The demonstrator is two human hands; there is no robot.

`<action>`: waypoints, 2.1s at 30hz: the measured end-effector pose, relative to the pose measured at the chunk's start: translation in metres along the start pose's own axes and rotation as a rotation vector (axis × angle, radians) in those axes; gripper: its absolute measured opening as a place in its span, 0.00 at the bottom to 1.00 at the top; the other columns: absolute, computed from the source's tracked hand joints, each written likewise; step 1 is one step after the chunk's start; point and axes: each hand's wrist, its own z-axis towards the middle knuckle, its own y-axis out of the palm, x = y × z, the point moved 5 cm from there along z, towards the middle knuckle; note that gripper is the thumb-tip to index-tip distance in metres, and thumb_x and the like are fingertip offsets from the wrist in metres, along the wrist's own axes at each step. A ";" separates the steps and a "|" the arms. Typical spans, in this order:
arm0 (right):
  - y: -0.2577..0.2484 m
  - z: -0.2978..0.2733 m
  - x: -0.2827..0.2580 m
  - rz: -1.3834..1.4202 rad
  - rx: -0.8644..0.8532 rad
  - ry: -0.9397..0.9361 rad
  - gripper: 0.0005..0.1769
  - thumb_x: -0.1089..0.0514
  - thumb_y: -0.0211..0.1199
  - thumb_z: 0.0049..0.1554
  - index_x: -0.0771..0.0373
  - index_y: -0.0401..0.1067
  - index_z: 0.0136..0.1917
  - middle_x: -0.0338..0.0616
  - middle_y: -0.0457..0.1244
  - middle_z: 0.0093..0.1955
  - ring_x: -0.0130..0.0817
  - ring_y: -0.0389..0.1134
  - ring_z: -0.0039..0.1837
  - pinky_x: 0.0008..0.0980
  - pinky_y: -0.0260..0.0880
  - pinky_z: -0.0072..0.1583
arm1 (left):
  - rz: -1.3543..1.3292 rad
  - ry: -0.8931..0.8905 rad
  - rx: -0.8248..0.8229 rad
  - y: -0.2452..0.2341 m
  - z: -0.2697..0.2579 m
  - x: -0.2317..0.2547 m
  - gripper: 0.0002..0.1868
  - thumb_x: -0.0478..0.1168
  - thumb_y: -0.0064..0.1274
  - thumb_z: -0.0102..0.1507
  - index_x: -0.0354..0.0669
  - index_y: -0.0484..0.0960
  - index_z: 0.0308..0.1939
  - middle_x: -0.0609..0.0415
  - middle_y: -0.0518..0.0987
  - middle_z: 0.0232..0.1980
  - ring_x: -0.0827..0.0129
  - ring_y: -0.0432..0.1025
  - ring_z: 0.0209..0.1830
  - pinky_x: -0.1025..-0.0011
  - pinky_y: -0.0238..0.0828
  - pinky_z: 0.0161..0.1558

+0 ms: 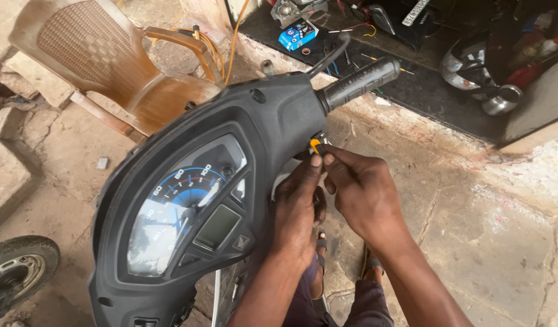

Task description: Using a utility knife to strip wires and manipulate components on the handle of a scooter.

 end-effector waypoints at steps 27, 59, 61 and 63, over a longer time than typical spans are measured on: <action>0.017 0.003 0.036 1.007 -0.327 0.409 0.11 0.60 0.51 0.65 0.70 0.69 0.54 0.31 0.53 0.28 0.15 0.45 0.22 0.19 0.45 0.24 | 0.083 0.054 0.110 0.017 -0.022 0.036 0.22 0.50 0.54 0.65 0.43 0.83 0.58 0.70 0.78 0.35 0.92 0.65 0.29 0.86 0.62 0.28; -0.016 -0.022 -0.036 -0.489 0.286 -0.549 0.17 0.57 0.71 0.54 0.56 0.81 0.58 0.46 0.72 0.40 0.34 0.71 0.31 0.34 0.71 0.35 | -0.167 0.044 0.104 0.012 -0.005 0.016 0.16 0.49 0.57 0.67 0.37 0.82 0.41 0.63 0.71 0.26 0.82 0.56 0.15 0.78 0.49 0.17; -0.016 -0.025 -0.041 -0.473 0.305 -0.572 0.16 0.57 0.71 0.55 0.57 0.81 0.57 0.46 0.71 0.41 0.35 0.71 0.32 0.33 0.71 0.34 | -0.227 0.029 0.080 0.010 -0.002 0.010 0.14 0.48 0.58 0.68 0.39 0.84 0.42 0.61 0.66 0.22 0.82 0.56 0.14 0.77 0.50 0.17; -0.016 -0.026 -0.042 -0.552 0.300 -0.563 0.16 0.56 0.70 0.55 0.57 0.81 0.57 0.45 0.71 0.38 0.35 0.69 0.30 0.35 0.69 0.32 | -0.214 0.023 0.085 0.012 -0.007 0.017 0.13 0.47 0.57 0.66 0.40 0.85 0.42 0.62 0.69 0.23 0.82 0.56 0.14 0.77 0.50 0.17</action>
